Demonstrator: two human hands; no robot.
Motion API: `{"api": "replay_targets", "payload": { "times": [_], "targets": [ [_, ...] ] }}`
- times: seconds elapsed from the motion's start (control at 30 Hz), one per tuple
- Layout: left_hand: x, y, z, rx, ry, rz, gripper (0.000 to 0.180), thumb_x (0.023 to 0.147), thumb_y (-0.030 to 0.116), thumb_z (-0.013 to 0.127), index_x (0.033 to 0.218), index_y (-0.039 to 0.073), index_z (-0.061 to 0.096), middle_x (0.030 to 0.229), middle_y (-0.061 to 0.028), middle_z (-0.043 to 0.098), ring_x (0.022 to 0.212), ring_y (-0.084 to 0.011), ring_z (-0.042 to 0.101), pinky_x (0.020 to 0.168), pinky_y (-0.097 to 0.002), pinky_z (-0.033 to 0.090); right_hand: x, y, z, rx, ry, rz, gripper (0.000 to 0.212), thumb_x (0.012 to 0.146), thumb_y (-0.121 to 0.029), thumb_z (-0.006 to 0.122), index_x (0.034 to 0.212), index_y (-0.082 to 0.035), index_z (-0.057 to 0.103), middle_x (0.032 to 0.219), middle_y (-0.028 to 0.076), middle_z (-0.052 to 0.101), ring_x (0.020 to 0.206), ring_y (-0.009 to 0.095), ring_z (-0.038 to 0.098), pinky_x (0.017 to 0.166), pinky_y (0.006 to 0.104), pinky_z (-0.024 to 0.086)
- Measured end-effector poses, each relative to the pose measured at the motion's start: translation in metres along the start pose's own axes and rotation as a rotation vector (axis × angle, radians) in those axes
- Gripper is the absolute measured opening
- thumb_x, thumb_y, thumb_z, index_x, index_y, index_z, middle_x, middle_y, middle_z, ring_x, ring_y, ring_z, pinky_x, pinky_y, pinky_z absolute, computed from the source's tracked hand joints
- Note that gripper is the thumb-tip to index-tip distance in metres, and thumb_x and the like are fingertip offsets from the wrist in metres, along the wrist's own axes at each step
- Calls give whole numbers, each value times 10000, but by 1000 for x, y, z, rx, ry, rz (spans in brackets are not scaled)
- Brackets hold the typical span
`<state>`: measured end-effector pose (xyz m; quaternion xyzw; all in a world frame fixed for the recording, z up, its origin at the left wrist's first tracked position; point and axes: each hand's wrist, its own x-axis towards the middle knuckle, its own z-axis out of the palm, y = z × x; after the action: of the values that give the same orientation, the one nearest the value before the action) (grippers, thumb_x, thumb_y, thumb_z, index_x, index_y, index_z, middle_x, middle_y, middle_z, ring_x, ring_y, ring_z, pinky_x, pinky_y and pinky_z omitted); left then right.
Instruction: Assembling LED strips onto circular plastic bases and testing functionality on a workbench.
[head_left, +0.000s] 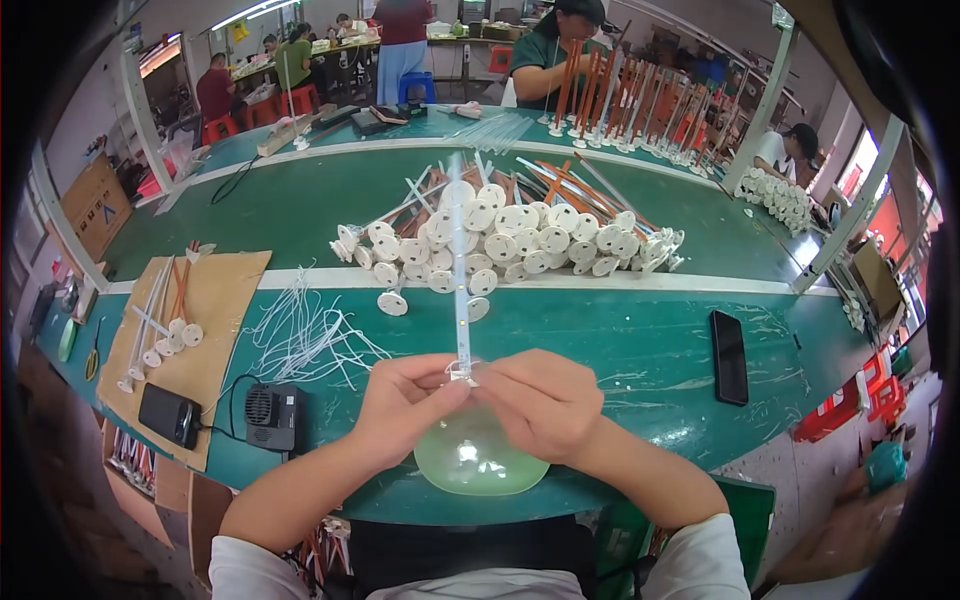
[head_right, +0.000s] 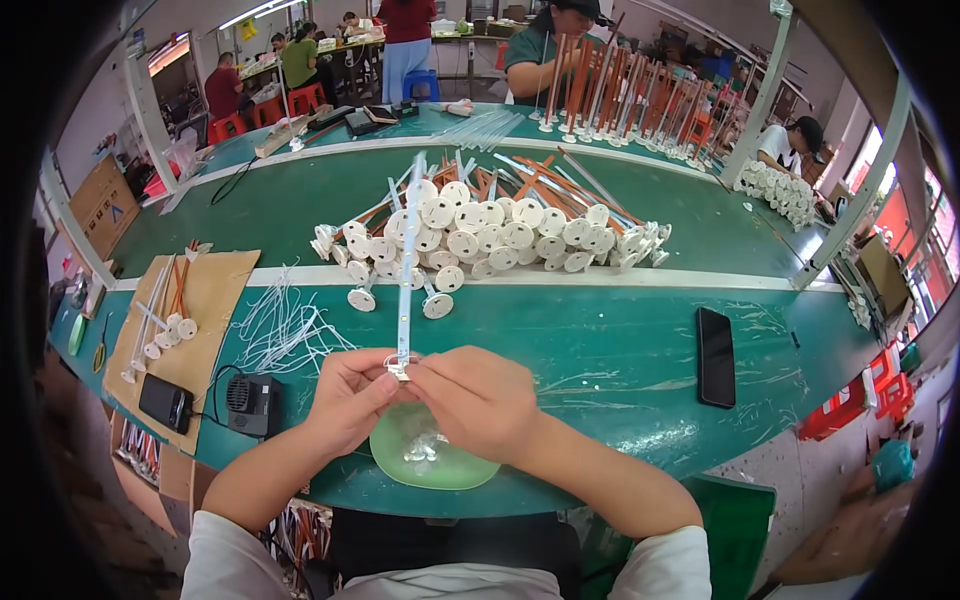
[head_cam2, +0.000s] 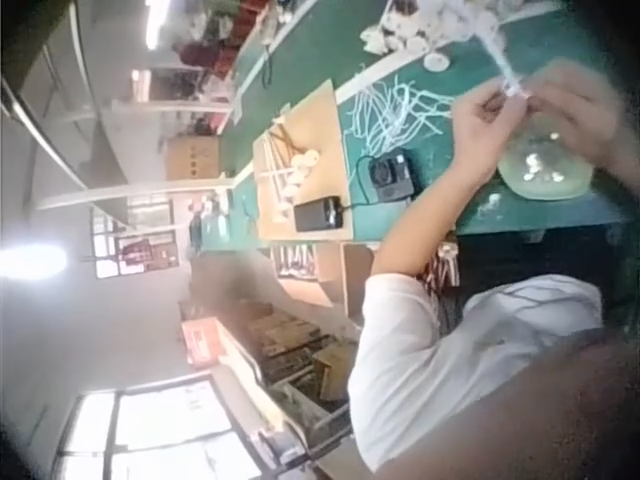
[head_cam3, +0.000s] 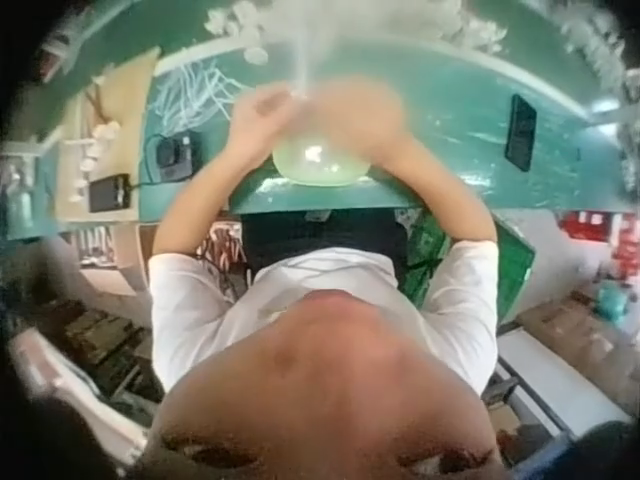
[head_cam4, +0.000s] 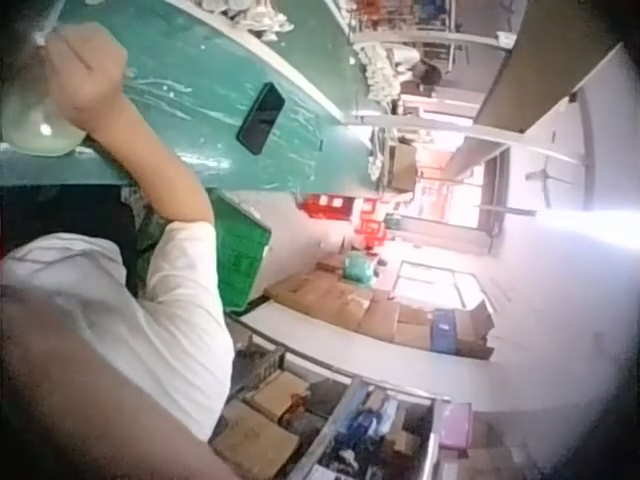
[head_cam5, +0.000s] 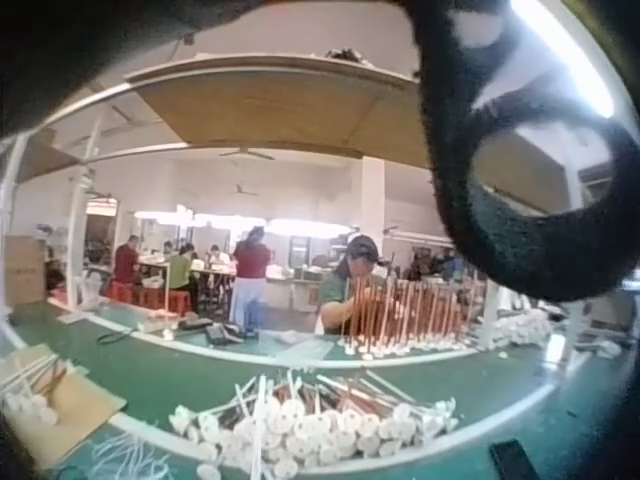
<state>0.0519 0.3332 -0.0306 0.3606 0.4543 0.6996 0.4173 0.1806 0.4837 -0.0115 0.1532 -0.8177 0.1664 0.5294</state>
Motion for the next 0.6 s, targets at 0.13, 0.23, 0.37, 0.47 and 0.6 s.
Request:
{"api": "replay_targets", "payload": {
  "times": [0.13, 0.23, 0.37, 0.47, 0.6],
  "targets": [
    [2, 10, -1, 92, -113, 36, 339, 940, 44, 642, 1256, -74, 601, 1147, -163, 682, 1027, -207, 676, 910, -339, 548, 1, 10, -1, 120, 10, 7, 262, 686, 51, 764, 940, 13, 715, 848, 130, 707, 674, 237, 689, 574, 302, 547],
    [2, 9, -7, 40, -24, 98, 356, 947, 55, 641, 1276, -68, 589, 1153, -155, 678, 1012, -193, 673, 886, -329, 541, -6, 3, -4, 61, -121, 350, 231, 725, -5, 764, 949, 3, 706, 877, 141, 702, 747, 266, 688, 620, 335, 555],
    [6, 7, -8, 203, 164, 155, 425, 951, 158, 647, 1303, -65, 566, 1169, -188, 673, 970, -215, 670, 805, -314, 524, -7, 8, -15, 251, -654, 363, 217, 762, -84, 747, 966, -23, 706, 902, 137, 692, 814, 305, 675, 697, 378, 557],
    [5, 6, -4, 203, 182, 149, 440, 934, 118, 657, 1323, -58, 554, 1211, -166, 659, 967, -190, 655, 800, -304, 520, -14, 9, -14, 221, -901, 323, 185, 791, -137, 721, 951, -44, 718, 925, 117, 686, 864, 315, 660, 752, 402, 547],
    [4, 3, 0, 222, 127, 151, 469, 910, 89, 683, 1336, -53, 548, 1213, -136, 659, 966, -171, 643, 800, -300, 516, -10, 17, -15, 290, -997, 332, 131, 793, -109, 709, 904, -42, 728, 891, 105, 695, 835, 290, 673, 744, 393, 547]
  ]
}}
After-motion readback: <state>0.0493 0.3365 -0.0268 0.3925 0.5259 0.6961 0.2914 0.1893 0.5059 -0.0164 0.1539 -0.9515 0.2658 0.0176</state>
